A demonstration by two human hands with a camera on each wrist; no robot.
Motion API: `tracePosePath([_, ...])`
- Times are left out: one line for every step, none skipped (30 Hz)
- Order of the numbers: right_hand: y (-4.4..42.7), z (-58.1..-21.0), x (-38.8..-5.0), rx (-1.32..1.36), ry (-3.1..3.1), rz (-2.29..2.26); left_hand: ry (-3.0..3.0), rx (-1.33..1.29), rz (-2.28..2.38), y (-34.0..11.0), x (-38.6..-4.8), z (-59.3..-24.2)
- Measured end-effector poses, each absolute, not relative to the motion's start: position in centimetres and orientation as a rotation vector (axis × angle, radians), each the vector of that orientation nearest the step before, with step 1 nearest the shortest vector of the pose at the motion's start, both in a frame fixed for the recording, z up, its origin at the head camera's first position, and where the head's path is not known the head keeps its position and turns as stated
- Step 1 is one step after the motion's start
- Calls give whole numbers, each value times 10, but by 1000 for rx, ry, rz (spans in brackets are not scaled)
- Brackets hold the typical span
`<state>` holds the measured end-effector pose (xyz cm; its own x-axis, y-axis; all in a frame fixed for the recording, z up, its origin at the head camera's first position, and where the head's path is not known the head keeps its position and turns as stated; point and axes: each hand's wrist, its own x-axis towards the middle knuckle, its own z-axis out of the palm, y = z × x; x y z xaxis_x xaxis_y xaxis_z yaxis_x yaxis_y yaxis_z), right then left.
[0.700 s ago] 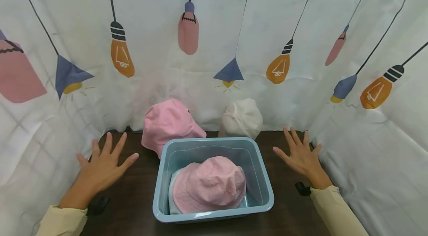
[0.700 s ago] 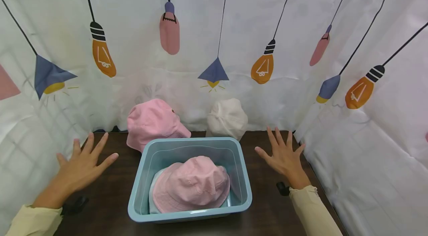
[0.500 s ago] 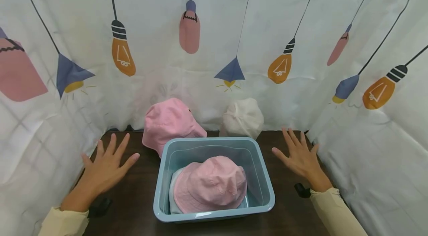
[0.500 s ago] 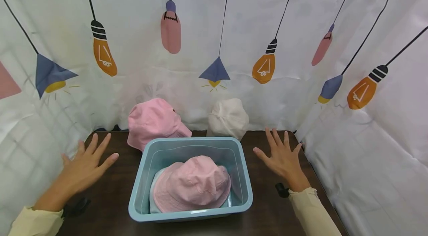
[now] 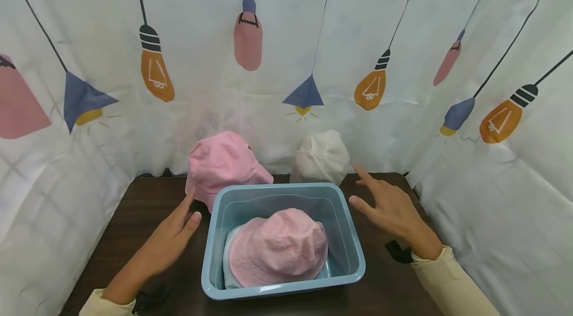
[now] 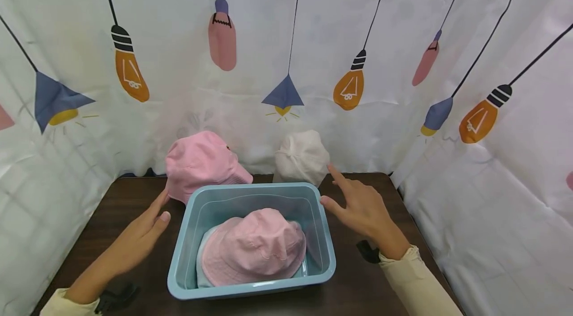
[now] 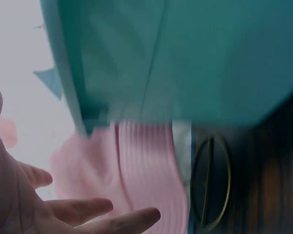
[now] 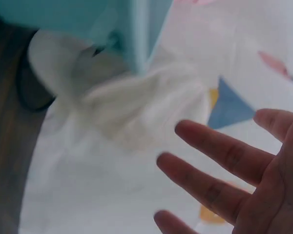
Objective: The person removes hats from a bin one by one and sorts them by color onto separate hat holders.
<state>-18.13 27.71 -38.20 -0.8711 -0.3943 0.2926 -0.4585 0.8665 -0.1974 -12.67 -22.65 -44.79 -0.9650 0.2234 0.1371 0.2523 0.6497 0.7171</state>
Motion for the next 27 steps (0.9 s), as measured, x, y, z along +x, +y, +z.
tracePosePath([272, -378, -179, 677, -2791, 386, -2814, -402, -1265, -221, -125, -448])
tracePosePath([267, -374, -177, 704, -2783, 387, -2810, -393, -1290, -216, -123, -448])
tracePosePath([262, -370, -175, 729, -2777, 389, -2804, -385, -1318, -212, -122, -448])
tracePosePath([258, -367, -173, 753, -2770, 392, -2794, -377, -1345, -207, -120, -448])
tracePosePath([253, -364, -171, 778, -2763, 397, -2785, -369, -1367, -203, -119, -448])
tracePosePath([249, -362, -170, 805, -2753, 404, -2788, -354, -1381, -200, -118, -448])
tracePosePath([245, -360, -169, 833, -2743, 408, -2792, -340, -1383, -197, -118, -448])
tracePosePath([240, -358, -168, 859, -2741, 410, -2798, -329, -1389, -195, -118, -448])
tracePosePath([236, -356, -168, 885, -2744, 414, -2800, -324, -1396, -193, -118, -449])
tracePosePath([232, -355, -168, 913, -2747, 418, -2801, -321, -1398, -191, -118, -449])
tracePosePath([228, -354, -168, 939, -2754, 422, -2809, -318, -1397, -189, -118, -450])
tracePosePath([224, -353, -168, 968, -2761, 425, -2811, -318, -1391, -188, -118, -450])
tracePosePath([220, -353, -168, 995, -2773, 427, -2812, -325, -1384, -186, -119, -451])
tracePosePath([217, -353, -169, 1022, -2789, 427, -2811, -335, -1382, -184, -119, -453])
tracePosePath([213, -354, -169, 1053, -2799, 426, -2809, -344, -1383, -183, -119, -454])
tracePosePath([210, -355, -170, 1084, -2806, 423, -2813, -351, -1383, -182, -119, -454])
tracePosePath([207, -357, -171, 1113, -2815, 413, -2817, -358, -1384, -181, -120, -456])
tracePosePath([204, -358, -172, 1144, -2818, 395, -2818, -363, -1388, -180, -120, -456])
tracePosePath([201, -360, -173, 1173, -2824, 376, -2821, -365, -1401, -180, -120, -456])
tracePosePath([198, -361, -173, 1199, -2826, 356, -2821, -366, -1414, -180, -120, -456])
tracePosePath([195, -362, -174, 1219, -2825, 334, -2824, -362, -1424, -180, -120, -456])
tracePosePath([193, -364, -174, 1235, -2823, 314, -2823, -358, -1432, -179, -120, -456])
tracePosePath([191, -365, -175, 1247, -2824, 287, -2819, -357, -1440, -179, -120, -456])
tracePosePath([190, -366, -175, 1260, -2826, 266, -2818, -355, -1445, -178, -121, -456])
tracePosePath([188, -366, -176, 1270, -2834, 253, -2816, -355, -1449, -178, -121, -456])
tracePosePath([188, -367, -176, 1277, -2844, 237, -2814, -357, -1450, -177, -121, -456])
tracePosePath([187, -367, -176, 1286, -2857, 225, -2808, -364, -1454, -177, -122, -457])
